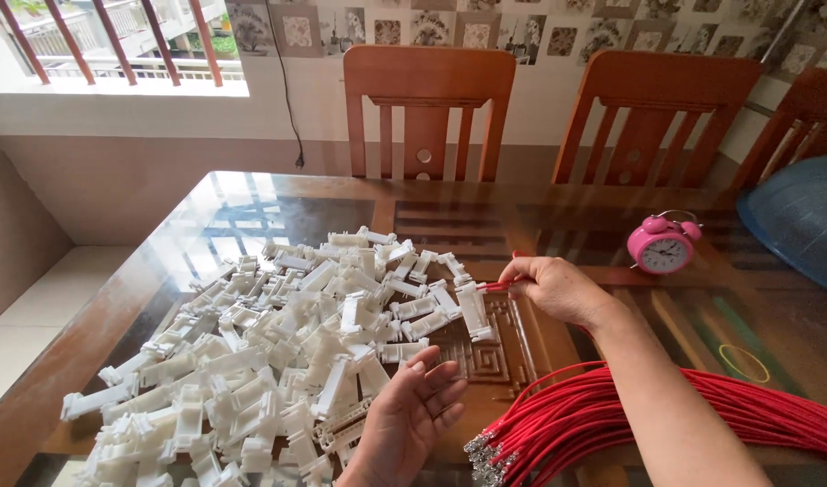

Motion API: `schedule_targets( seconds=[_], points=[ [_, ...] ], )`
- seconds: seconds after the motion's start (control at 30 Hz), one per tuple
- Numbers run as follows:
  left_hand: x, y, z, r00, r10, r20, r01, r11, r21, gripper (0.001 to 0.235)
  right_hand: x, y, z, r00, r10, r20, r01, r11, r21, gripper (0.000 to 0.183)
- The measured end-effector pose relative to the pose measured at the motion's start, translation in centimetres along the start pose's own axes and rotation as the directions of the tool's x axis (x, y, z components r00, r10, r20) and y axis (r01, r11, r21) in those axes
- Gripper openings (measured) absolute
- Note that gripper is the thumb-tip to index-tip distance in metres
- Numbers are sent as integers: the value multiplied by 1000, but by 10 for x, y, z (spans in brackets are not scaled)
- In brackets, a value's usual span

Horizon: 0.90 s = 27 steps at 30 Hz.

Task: Assembling red electrical wires into white plastic housings on a glass-top table.

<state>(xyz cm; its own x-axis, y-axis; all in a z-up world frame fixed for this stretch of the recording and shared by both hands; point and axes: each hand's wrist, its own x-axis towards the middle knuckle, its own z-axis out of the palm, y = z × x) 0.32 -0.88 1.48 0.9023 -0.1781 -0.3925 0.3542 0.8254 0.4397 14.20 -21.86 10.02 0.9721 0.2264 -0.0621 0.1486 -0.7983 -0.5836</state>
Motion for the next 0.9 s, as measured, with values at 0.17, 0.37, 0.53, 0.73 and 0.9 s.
schedule_targets(
  seconds=[0.17, 0.37, 0.53, 0.73, 0.9],
  points=[
    [-3, 2, 2, 999, 22, -31, -22, 1000, 14, 36, 15, 25, 31, 997, 27, 69, -39, 984, 173, 8],
    [1, 1, -1, 999, 25, -43, -24, 999, 21, 35, 5, 21, 28, 997, 45, 67, -63, 953, 295, 9],
    [3, 0, -1, 998, 21, -55, -20, 1000, 24, 35, 4, 28, 12, 999, -20, 29, 5, 893, 451, 10],
    [1, 0, 1, 997, 19, -71, -17, 999, 31, 35, -8, 28, -11, 993, -67, -93, 114, 693, 712, 8],
    [2, -1, -1, 997, 29, -72, -25, 999, 47, 34, -11, 7, -39, 953, -32, -301, 173, 874, 455, 10]
  ],
)
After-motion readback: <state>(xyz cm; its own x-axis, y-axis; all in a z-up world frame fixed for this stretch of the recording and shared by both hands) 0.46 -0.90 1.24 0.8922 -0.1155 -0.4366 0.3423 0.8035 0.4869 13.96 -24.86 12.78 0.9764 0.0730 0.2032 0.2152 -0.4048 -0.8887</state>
